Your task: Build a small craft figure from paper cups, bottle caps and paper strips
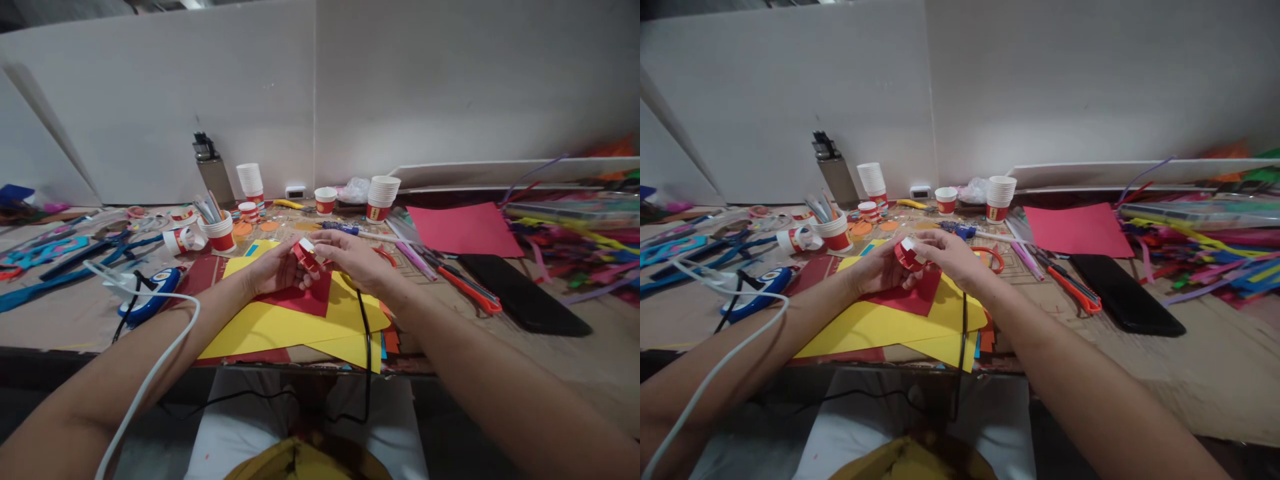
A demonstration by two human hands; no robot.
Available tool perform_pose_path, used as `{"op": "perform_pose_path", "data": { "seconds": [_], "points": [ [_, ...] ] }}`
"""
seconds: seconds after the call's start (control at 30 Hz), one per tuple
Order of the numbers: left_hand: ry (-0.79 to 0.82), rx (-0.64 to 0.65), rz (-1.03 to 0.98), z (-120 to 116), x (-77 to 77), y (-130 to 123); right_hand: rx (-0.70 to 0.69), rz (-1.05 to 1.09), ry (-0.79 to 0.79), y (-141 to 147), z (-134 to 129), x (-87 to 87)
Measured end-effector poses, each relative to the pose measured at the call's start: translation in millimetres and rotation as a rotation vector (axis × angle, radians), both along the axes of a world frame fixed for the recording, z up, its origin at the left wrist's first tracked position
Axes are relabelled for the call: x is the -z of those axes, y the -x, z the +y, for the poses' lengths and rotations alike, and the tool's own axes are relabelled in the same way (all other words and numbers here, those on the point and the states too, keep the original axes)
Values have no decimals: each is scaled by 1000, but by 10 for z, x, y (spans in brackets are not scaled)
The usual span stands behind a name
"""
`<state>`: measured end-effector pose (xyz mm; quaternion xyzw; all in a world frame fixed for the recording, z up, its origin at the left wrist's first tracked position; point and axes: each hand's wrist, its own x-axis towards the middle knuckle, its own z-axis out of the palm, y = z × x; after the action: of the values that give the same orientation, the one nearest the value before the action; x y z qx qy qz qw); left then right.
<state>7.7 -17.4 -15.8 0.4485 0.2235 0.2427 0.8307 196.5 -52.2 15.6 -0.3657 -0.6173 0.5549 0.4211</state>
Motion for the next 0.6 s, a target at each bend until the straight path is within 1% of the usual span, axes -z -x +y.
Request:
{"op": "perform_pose_path", "data": {
  "seconds": [0.07,0.23,0.47,0.6],
  "points": [
    [-1,23,-2,11,4,6,-21,47,47,8,-4,0],
    [7,36,-22,16,-2,10,-41,96,50,12,22,38],
    [14,38,-38,14,6,20,17,83,42,17,23,40],
    [12,-4,-54,-3,-7,21,21,96,7,7,33,50]
  ]
}}
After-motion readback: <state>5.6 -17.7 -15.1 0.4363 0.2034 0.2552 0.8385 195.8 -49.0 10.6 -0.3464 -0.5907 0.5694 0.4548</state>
